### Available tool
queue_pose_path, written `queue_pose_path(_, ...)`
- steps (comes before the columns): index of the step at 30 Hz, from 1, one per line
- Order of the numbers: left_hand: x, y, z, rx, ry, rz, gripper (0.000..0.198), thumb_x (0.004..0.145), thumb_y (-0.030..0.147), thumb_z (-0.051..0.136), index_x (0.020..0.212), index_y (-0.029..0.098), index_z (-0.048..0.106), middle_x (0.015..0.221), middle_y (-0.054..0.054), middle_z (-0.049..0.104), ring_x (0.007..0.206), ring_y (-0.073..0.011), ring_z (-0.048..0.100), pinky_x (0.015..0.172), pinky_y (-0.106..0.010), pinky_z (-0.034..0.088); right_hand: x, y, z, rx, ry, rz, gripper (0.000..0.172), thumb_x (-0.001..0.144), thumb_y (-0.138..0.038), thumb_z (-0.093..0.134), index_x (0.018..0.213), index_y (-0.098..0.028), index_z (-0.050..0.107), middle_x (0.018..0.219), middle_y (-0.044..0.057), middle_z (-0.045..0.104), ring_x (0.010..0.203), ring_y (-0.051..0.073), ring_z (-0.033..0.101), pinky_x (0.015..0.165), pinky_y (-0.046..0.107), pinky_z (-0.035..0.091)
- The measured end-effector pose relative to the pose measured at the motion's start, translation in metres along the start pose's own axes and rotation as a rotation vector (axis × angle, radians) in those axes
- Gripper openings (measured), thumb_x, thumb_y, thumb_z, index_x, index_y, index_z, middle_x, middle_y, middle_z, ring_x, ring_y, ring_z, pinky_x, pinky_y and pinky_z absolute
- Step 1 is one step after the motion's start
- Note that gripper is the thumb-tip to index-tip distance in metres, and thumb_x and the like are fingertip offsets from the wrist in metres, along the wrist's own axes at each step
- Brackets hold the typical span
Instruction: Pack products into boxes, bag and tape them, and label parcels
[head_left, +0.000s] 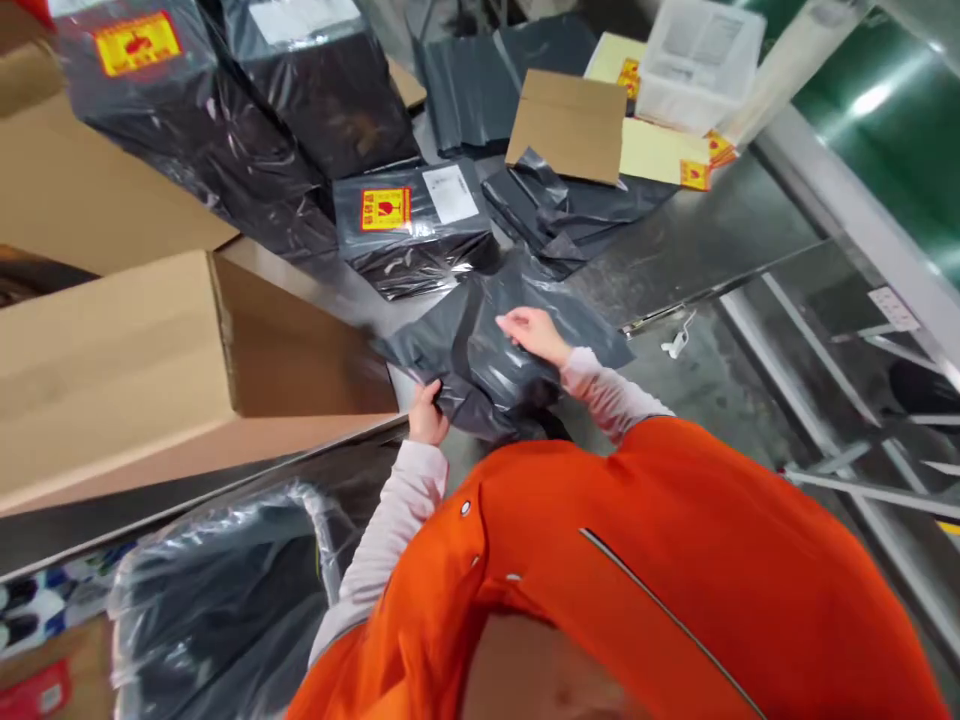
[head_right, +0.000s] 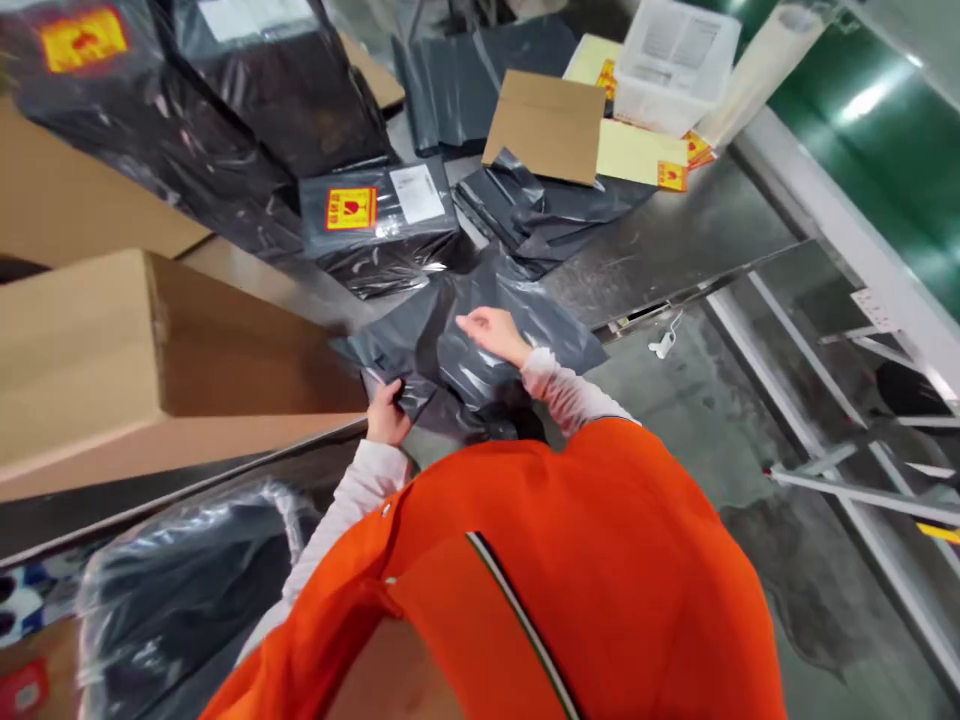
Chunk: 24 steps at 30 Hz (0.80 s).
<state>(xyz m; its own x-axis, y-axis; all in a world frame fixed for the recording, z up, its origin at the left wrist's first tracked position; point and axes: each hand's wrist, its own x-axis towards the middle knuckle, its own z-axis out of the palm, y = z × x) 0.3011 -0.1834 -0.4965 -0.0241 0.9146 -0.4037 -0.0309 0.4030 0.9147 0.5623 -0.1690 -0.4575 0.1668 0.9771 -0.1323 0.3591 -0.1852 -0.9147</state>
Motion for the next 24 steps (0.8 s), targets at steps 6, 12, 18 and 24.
queue_pose_path(6,-0.008,0.038,0.089,-0.388,-0.260,0.047,0.044,0.074,0.056,0.085,0.094,0.020,0.069,0.101,-0.012,0.077,0.117,-0.0347,0.073,0.104,-0.046,0.059,-0.015,-0.040,0.011,0.441,-0.178,-0.081,0.035,0.075,-0.049,0.087,0.092,-0.022,0.073,0.087,0.002,0.074,0.079,0.016,0.066,0.078,0.028,0.057)
queue_pose_path(12,-0.006,0.064,0.115,-0.304,0.019,0.135,0.056,0.057,0.054,0.100,0.064,0.019,0.057,0.061,0.003,0.053,0.062,-0.0125,0.050,0.060,-0.027,0.044,0.003,-0.030,-0.032,0.335,-0.438,-0.164,0.039,0.080,-0.058,0.081,0.083,-0.021,0.067,0.074,-0.001,0.065,0.069,0.014,0.058,0.070,0.027,0.051)
queue_pose_path(18,-0.029,0.060,0.088,-0.318,0.223,0.216,0.037,0.050,0.036,0.096,0.068,0.018,0.069,0.072,0.000,0.068,0.070,-0.0149,0.059,0.068,-0.027,0.050,0.067,0.019,-0.059,-0.159,0.040,0.030,0.039,0.095,-0.040,0.074,0.125,-0.015,0.071,0.135,0.019,0.071,0.124,0.031,0.066,0.111,0.045,0.053)
queue_pose_path(24,-0.050,0.017,0.024,-0.141,0.449,0.246,0.033,0.055,0.036,0.088,0.078,0.017,0.072,0.078,-0.002,0.071,0.075,-0.0175,0.061,0.076,-0.031,0.055,0.055,0.099,-0.083,-0.584,0.321,0.451,0.058,0.095,-0.031,0.078,0.146,-0.008,0.064,0.155,0.035,0.057,0.149,0.045,0.051,0.123,0.068,0.037)
